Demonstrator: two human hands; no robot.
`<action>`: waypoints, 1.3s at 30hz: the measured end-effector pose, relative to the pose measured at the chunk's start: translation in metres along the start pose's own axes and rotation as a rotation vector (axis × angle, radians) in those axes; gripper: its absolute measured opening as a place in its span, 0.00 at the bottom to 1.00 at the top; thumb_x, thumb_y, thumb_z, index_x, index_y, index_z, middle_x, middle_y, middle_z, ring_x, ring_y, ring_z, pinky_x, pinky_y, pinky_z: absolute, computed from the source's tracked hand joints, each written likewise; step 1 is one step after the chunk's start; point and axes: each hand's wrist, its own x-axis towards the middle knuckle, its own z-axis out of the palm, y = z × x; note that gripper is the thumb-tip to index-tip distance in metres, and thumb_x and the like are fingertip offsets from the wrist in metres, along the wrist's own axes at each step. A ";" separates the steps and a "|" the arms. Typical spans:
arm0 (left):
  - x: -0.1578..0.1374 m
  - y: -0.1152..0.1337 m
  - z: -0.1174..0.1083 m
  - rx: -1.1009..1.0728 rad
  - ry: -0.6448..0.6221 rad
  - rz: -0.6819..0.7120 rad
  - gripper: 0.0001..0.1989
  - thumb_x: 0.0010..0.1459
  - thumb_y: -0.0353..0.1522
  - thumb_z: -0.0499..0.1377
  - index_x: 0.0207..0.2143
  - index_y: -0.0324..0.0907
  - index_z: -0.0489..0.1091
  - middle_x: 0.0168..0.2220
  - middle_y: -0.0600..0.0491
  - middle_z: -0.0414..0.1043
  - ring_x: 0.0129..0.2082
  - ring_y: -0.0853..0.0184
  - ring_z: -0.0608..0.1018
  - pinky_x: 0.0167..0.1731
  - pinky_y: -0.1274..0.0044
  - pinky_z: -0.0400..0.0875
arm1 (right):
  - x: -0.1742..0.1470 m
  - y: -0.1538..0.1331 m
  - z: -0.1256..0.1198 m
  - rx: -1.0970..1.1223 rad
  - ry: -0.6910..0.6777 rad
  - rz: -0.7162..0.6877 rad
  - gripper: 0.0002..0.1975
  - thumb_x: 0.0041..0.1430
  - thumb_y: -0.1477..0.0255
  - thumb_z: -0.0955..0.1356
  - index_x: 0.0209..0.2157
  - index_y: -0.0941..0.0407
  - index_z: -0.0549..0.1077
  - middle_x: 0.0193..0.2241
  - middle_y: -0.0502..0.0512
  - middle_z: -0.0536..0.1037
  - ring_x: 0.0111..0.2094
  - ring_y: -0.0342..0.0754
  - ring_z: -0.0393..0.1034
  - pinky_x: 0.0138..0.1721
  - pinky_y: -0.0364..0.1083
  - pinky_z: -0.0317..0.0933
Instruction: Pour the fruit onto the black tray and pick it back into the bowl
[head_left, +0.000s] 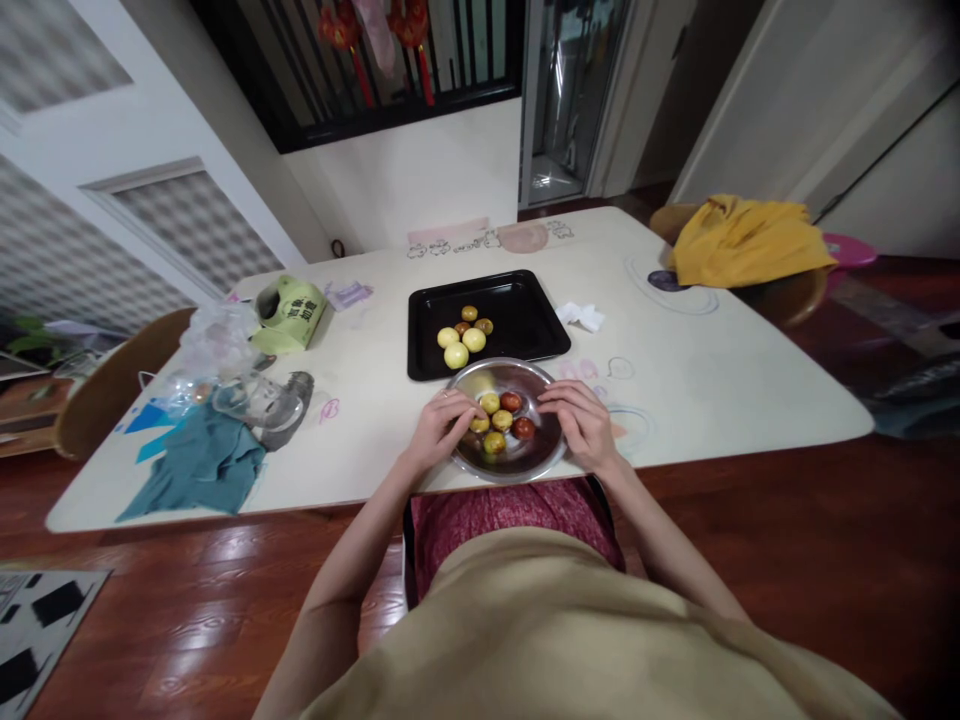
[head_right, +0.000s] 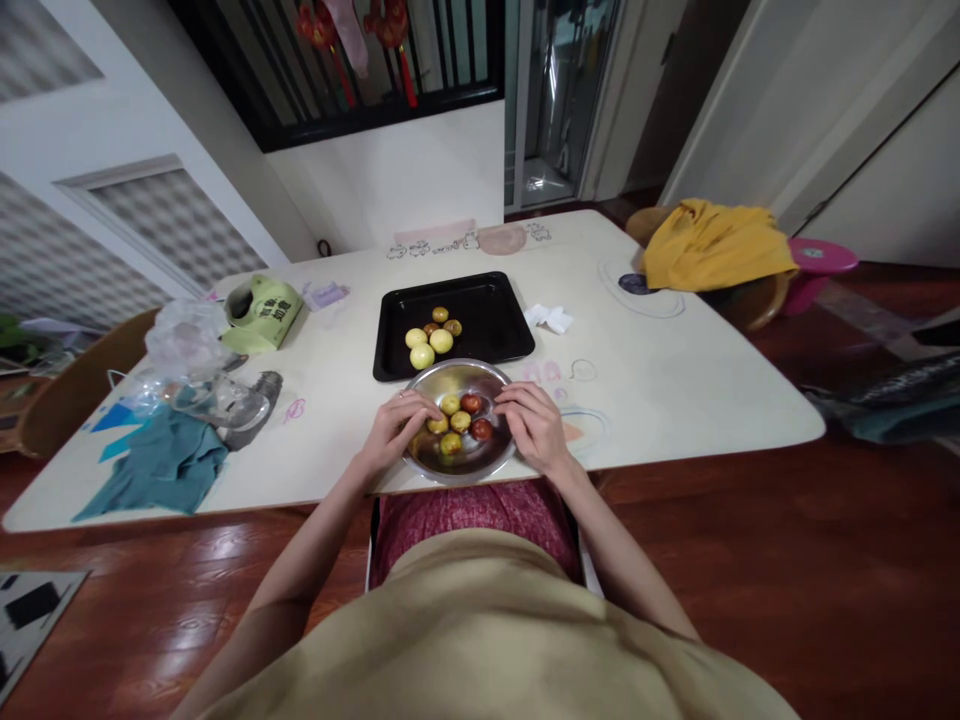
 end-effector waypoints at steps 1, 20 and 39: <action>0.000 0.000 0.000 -0.001 0.002 0.011 0.24 0.78 0.43 0.48 0.39 0.43 0.80 0.41 0.46 0.85 0.43 0.58 0.83 0.51 0.63 0.72 | 0.000 0.000 0.000 0.000 0.001 -0.006 0.19 0.76 0.67 0.61 0.38 0.51 0.83 0.39 0.59 0.85 0.46 0.57 0.78 0.49 0.61 0.73; -0.002 -0.009 0.006 0.005 0.027 0.074 0.25 0.79 0.41 0.46 0.39 0.41 0.79 0.40 0.47 0.84 0.42 0.60 0.82 0.49 0.65 0.69 | 0.088 0.059 0.003 -0.177 -0.253 0.034 0.10 0.72 0.70 0.65 0.46 0.54 0.79 0.45 0.60 0.82 0.49 0.56 0.77 0.54 0.57 0.71; -0.002 -0.008 0.007 0.027 0.028 0.112 0.23 0.79 0.38 0.47 0.40 0.41 0.79 0.40 0.47 0.84 0.42 0.60 0.82 0.48 0.66 0.68 | 0.151 0.138 0.090 -0.312 -0.673 0.074 0.22 0.64 0.77 0.72 0.59 0.56 0.75 0.56 0.64 0.78 0.57 0.58 0.75 0.60 0.56 0.69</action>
